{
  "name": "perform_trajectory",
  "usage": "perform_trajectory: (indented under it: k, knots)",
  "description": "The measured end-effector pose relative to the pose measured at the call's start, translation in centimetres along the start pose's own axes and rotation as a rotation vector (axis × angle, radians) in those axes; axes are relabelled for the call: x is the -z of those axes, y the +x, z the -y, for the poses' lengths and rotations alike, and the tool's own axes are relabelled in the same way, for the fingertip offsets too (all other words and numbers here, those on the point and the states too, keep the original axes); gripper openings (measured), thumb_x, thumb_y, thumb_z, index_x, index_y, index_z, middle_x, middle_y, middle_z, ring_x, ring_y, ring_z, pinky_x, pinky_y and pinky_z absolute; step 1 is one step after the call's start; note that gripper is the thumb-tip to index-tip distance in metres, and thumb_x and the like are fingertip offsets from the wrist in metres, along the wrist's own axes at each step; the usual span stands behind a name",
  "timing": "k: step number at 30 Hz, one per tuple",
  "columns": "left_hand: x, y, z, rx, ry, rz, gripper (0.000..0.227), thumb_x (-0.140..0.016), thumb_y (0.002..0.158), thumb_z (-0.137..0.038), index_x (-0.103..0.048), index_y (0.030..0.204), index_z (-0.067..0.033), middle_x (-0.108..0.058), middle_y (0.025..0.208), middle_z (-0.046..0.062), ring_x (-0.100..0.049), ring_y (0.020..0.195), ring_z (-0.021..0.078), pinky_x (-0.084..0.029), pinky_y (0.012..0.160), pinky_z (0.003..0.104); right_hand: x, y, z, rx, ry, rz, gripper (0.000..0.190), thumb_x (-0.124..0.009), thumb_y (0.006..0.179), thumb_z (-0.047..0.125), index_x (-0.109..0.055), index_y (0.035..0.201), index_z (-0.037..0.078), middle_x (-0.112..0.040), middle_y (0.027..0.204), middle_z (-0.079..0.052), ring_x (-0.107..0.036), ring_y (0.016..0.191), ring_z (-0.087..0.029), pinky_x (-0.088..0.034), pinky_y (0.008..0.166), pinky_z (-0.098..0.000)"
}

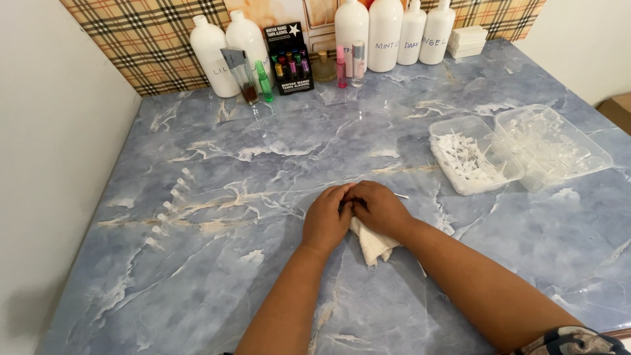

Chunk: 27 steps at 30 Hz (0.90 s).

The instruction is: Assembling small perfume tester bottles by joining plastic dip tubes to spray nozzles.

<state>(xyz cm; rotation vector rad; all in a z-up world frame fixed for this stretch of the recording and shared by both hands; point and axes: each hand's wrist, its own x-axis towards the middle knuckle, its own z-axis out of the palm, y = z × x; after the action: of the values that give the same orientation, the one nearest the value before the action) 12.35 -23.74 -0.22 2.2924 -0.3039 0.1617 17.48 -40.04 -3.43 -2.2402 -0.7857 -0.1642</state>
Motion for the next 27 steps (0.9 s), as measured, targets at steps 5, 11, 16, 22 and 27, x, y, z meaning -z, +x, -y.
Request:
perform_trajectory:
  k: [5,11,16,22,27]
  knots:
    - [-0.07,0.08,0.21,-0.002,0.003,0.003,0.045,-0.057,0.096,-0.01,-0.058,0.141,-0.0153,-0.063,0.13,0.011,-0.061,0.124,0.0317,-0.051,0.104,0.043,-0.04,-0.08,-0.16,-0.005,0.01,0.0,0.02,-0.066,0.082,0.003,-0.073,0.1,0.008,-0.072,0.092,-0.017,-0.07,0.094,-0.04,-0.056,0.085,-0.0474]
    - [-0.04,-0.05,0.07,-0.002,0.002,0.001,0.045,-0.056,0.096,-0.01,-0.059,0.141,-0.015,-0.064,0.129,0.011,-0.062,0.123,0.0312,-0.051,0.103,0.043,-0.08,-0.06,-0.28,0.001,0.007,0.003,0.021,-0.066,0.081,0.004,-0.073,0.101,0.008,-0.072,0.093,-0.017,-0.069,0.095,-0.041,-0.055,0.085,-0.0479]
    - [-0.17,0.01,0.23,-0.022,-0.001,-0.013,0.046,-0.057,0.096,-0.009,-0.059,0.141,-0.0143,-0.064,0.128,0.011,-0.062,0.122,0.0315,-0.051,0.103,0.043,0.02,-0.08,-0.12,0.002,0.004,0.007,0.022,-0.066,0.081,0.003,-0.073,0.102,0.008,-0.071,0.093,-0.018,-0.069,0.095,-0.042,-0.055,0.085,-0.0495]
    - [-0.09,-0.02,0.19,-0.019,-0.002,-0.005,0.046,-0.056,0.096,-0.008,-0.058,0.141,-0.0138,-0.063,0.129,0.012,-0.062,0.123,0.032,-0.05,0.103,0.043,-0.09,-0.02,-0.23,0.004,0.0,0.005,0.021,-0.065,0.082,0.004,-0.073,0.101,0.008,-0.071,0.093,-0.016,-0.069,0.094,-0.041,-0.056,0.085,-0.0476]
    - [0.05,-0.19,-0.03,-0.034,-0.013,-0.018,0.045,-0.058,0.095,-0.008,-0.059,0.14,-0.0125,-0.064,0.128,0.013,-0.062,0.123,0.034,-0.051,0.103,0.045,0.18,-0.15,0.5,-0.01,0.002,-0.002,0.019,-0.066,0.082,0.003,-0.072,0.099,0.006,-0.071,0.092,-0.018,-0.07,0.094,-0.041,-0.056,0.084,-0.0479]
